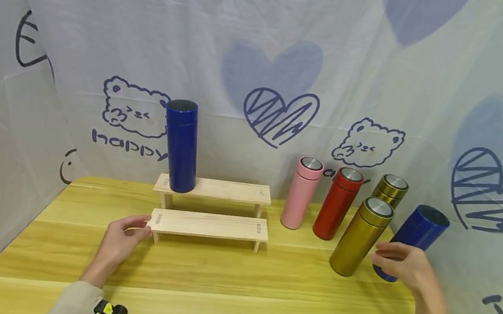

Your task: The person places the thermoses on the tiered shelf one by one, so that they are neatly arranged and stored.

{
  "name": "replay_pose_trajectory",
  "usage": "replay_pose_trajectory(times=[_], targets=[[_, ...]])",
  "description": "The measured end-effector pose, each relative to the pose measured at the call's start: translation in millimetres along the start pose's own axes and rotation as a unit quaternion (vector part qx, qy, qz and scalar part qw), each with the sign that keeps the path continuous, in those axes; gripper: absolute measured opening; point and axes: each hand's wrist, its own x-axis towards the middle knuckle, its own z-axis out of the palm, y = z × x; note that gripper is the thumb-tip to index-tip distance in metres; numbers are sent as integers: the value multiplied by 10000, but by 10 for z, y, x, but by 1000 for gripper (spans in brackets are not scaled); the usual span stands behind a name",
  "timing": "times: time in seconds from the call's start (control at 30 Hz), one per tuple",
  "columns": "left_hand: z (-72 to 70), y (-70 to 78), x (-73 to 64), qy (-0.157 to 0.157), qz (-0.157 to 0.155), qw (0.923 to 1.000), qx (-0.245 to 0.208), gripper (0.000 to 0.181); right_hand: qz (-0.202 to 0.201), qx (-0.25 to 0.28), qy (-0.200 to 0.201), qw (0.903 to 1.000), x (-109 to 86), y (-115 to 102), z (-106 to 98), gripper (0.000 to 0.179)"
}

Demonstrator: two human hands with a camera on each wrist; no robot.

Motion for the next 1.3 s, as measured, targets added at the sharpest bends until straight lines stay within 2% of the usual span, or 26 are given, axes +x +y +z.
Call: replay_pose_trajectory(times=[0.1, 0.27, 0.77, 1.3], targets=[[-3, -3, 10, -5, 25, 10000, 12, 41, -48, 15, -12, 10000, 46, 34, 48, 67], [-3, -6, 16, -30, 20, 10000, -33, 42, 157, -25, -8, 9999, 119, 62, 139, 82], [-7, 2, -3, -11, 7, 10000, 33, 40, 342, 105, -195, 9992, 269, 185, 273, 103], [-3, 1, -6, 32, 72, 9999, 66, 40, 125, 215, -325, 9992, 313, 300, 341, 104]])
